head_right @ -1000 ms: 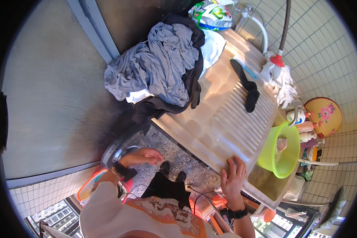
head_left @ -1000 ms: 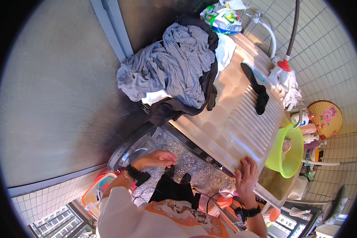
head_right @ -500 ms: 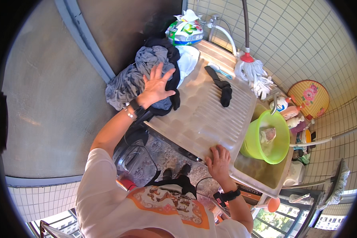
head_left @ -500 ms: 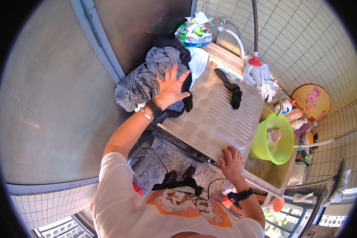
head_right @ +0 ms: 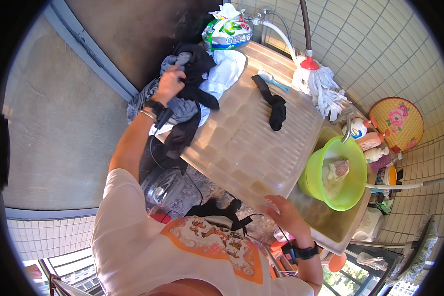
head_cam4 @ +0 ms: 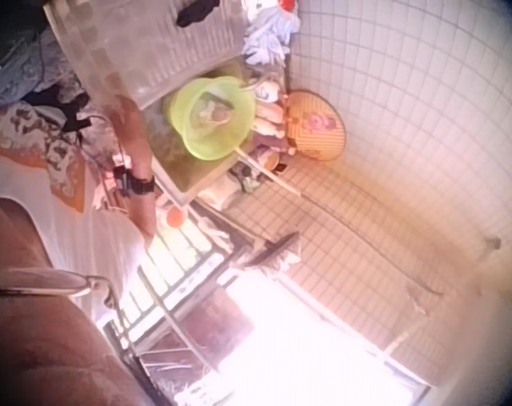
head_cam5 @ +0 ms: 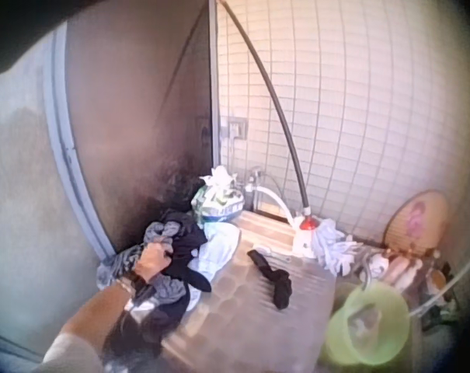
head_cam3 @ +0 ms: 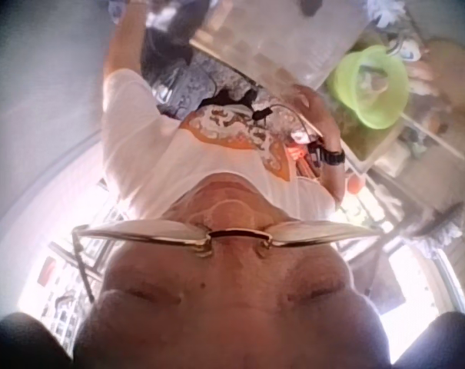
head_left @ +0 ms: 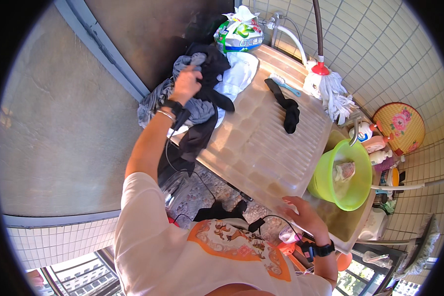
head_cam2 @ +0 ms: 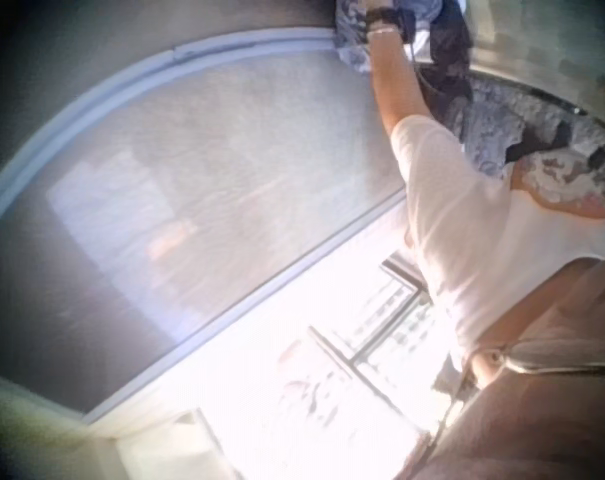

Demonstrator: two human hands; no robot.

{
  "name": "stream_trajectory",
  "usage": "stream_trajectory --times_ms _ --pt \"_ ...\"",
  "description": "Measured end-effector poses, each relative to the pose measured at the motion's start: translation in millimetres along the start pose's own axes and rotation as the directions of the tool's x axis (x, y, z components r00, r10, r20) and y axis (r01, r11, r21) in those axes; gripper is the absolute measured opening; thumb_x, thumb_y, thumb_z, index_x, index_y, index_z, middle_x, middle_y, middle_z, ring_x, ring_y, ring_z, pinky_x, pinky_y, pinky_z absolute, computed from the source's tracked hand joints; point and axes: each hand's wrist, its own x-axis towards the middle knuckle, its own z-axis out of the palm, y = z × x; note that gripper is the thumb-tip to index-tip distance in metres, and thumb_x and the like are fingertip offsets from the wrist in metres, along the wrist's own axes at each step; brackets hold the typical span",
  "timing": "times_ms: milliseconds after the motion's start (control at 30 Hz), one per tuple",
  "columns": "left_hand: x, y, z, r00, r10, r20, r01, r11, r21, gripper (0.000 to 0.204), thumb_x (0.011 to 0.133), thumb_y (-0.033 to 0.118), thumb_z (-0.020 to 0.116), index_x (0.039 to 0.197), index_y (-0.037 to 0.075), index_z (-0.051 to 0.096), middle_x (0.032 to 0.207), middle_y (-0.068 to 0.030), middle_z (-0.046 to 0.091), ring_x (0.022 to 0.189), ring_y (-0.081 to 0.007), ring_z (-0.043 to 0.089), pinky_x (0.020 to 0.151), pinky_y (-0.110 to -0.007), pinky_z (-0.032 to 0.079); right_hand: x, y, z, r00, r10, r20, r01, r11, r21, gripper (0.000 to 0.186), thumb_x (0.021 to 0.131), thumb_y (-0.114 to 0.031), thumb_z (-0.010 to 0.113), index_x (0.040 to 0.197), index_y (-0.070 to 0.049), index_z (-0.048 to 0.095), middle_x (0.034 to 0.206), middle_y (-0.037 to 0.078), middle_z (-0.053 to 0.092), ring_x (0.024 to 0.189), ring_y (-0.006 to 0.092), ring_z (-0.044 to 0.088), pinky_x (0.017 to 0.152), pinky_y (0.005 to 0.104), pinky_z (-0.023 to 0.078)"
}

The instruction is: The person sorts clothing items by hand on a counter, placing some into a laundry bag and others into a basin of soapy water to soak.

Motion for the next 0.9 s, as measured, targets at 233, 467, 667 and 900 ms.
stream_trajectory --times_ms 233,467,667,900 --pt "45.3 -86.4 -91.4 0.999 -0.027 -0.026 0.020 0.968 -0.250 0.025 0.068 -0.001 0.074 0.093 0.004 0.071 0.114 -0.0129 0.069 0.102 -0.0292 0.068 0.091 -0.033 0.053 3.7 -85.8 -11.2 0.998 -0.046 0.035 0.046 0.999 0.013 0.038 0.093 -0.012 0.068 0.129 -0.001 0.060 0.117 0.018 0.067 0.109 0.0334 0.065 0.096 0.0387 0.050" --pt "57.4 -124.5 -127.3 0.997 0.077 0.018 -0.067 0.945 -0.321 0.027 0.070 -0.011 0.068 0.094 0.001 0.069 0.125 -0.0152 0.065 0.108 -0.0319 0.067 0.094 -0.033 0.052 117.9 -194.1 19.9 0.944 -0.193 0.267 0.263 0.929 -0.259 0.041 0.092 -0.024 0.068 0.128 -0.006 0.060 0.109 0.018 0.067 0.099 0.0410 0.064 0.084 0.0492 0.051" --pt "51.4 -143.9 -133.2 0.988 0.148 0.049 -0.123 0.932 -0.342 0.032 0.068 -0.016 0.065 0.096 0.000 0.066 0.130 -0.0145 0.063 0.110 -0.0308 0.066 0.094 -0.031 0.050 305.3 -179.6 52.4 0.972 -0.220 0.081 0.231 0.831 -0.506 0.055 0.084 -0.015 0.073 0.135 -0.006 0.054 0.128 0.026 0.059 0.111 0.0408 0.062 0.093 0.0467 0.052" --pt "46.4 -169.1 -143.4 0.981 0.180 -0.075 -0.195 0.889 -0.414 0.027 0.069 -0.013 0.064 0.092 0.000 0.066 0.122 -0.0142 0.067 0.104 -0.0318 0.068 0.090 -0.031 0.052 453.0 -161.8 88.7 0.957 -0.209 -0.200 0.041 0.782 -0.623 0.110 0.057 -0.023 0.094 0.150 -0.011 0.035 0.155 0.021 0.034 0.136 0.0530 0.037 0.109 0.0549 0.042"
